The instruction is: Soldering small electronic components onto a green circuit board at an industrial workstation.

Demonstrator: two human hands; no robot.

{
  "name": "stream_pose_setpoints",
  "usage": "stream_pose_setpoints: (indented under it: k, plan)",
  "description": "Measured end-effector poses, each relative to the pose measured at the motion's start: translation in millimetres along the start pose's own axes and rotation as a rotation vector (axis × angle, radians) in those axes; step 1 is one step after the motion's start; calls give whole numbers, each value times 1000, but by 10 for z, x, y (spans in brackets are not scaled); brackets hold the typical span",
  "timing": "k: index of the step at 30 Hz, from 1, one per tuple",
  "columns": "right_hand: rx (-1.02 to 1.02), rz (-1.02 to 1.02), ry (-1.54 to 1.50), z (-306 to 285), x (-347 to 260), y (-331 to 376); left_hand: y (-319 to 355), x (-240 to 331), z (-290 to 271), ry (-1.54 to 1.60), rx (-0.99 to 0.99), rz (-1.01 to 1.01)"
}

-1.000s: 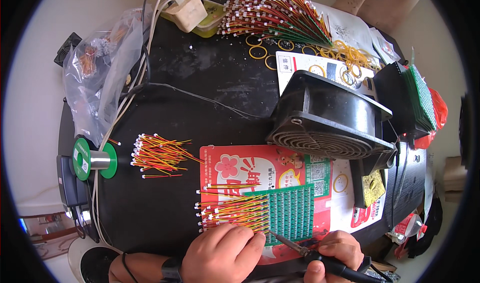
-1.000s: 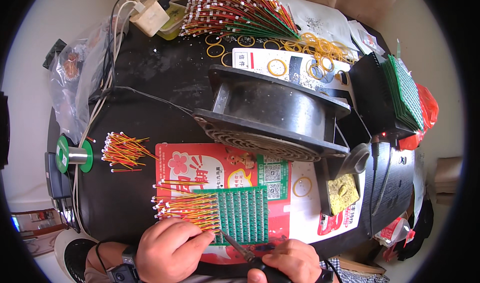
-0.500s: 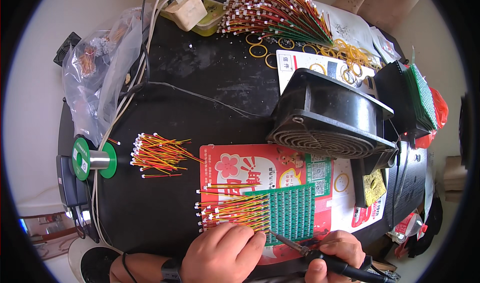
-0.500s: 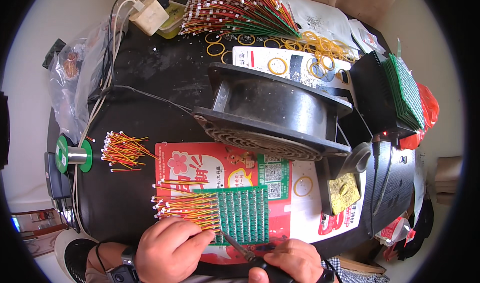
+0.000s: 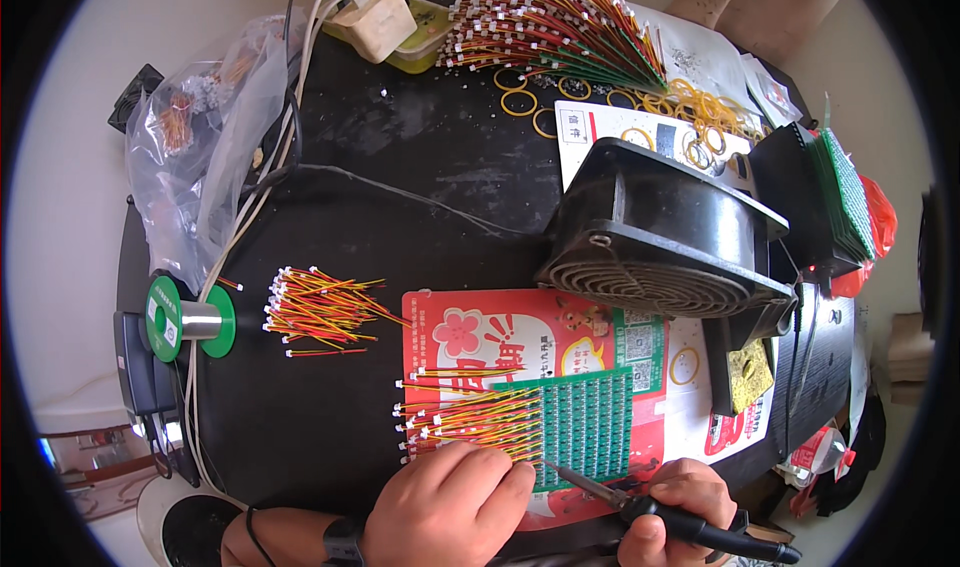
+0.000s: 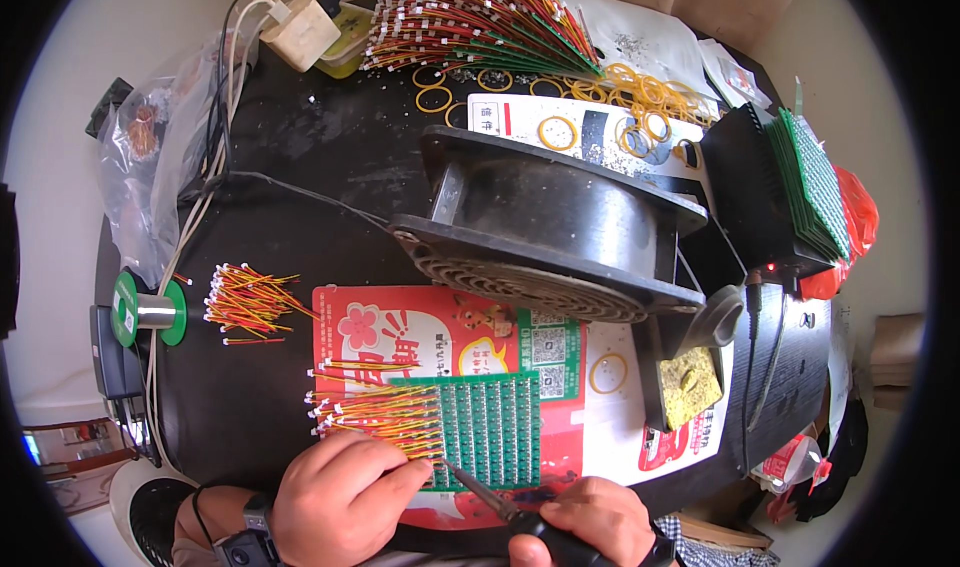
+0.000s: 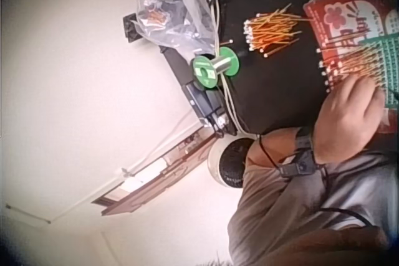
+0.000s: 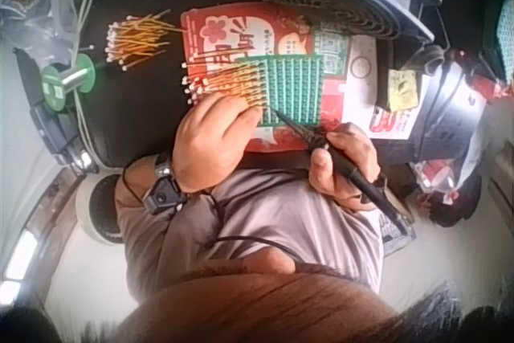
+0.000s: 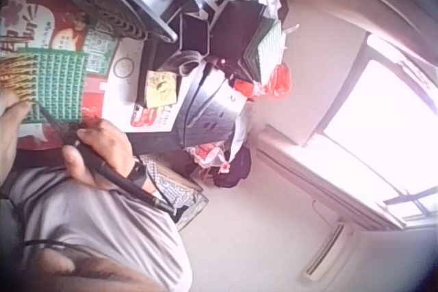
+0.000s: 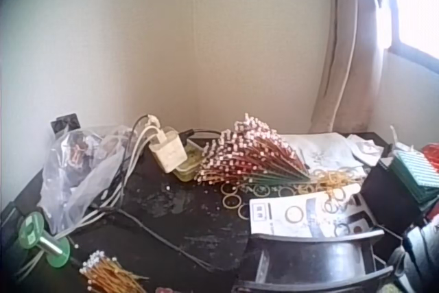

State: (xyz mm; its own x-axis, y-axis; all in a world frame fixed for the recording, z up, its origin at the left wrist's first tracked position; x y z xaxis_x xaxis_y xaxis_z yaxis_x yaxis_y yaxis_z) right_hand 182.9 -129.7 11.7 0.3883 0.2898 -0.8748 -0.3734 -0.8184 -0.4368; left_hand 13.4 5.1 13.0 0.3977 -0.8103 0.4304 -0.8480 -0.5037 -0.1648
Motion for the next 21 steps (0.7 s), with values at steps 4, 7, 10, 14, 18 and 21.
stream_pose_setpoints:
  k: [4, 7, 10, 14, 18, 21]
  plan:
    - [-26, 17, 21, 0, -9, -6, 0, -10, 2, -3, 17, 24]
    - [-28, 26, 35, -4, -20, -5, 2, -4, -12, 3, -5, 22]
    - [-33, 19, 49, 5, -16, -12, 16, -5, -10, -2, -18, 19]
    - [-35, 23, 22, 1, -9, 32, 21, 2, -4, -19, -10, 16]
    - [41, -22, 35, -9, 13, 104, 26, -1, 11, -21, -10, 11]
    - [49, -50, 28, -11, 13, 112, 24, 18, -8, -32, 7, 16]
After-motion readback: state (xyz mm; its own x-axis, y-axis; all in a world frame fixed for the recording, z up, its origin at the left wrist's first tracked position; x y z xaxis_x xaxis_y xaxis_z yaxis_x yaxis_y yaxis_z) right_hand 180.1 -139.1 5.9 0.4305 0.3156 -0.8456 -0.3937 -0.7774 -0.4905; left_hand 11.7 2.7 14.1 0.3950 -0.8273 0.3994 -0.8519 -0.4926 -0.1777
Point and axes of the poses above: each hand's wrist, its own y-axis away from the middle knuckle, its own z-axis out of the palm, x = y × z, the point moved 1 cm from there along -y, towards the middle knuckle, and after that the axes turned 13 degrees about -y, right-handed, at the moved point
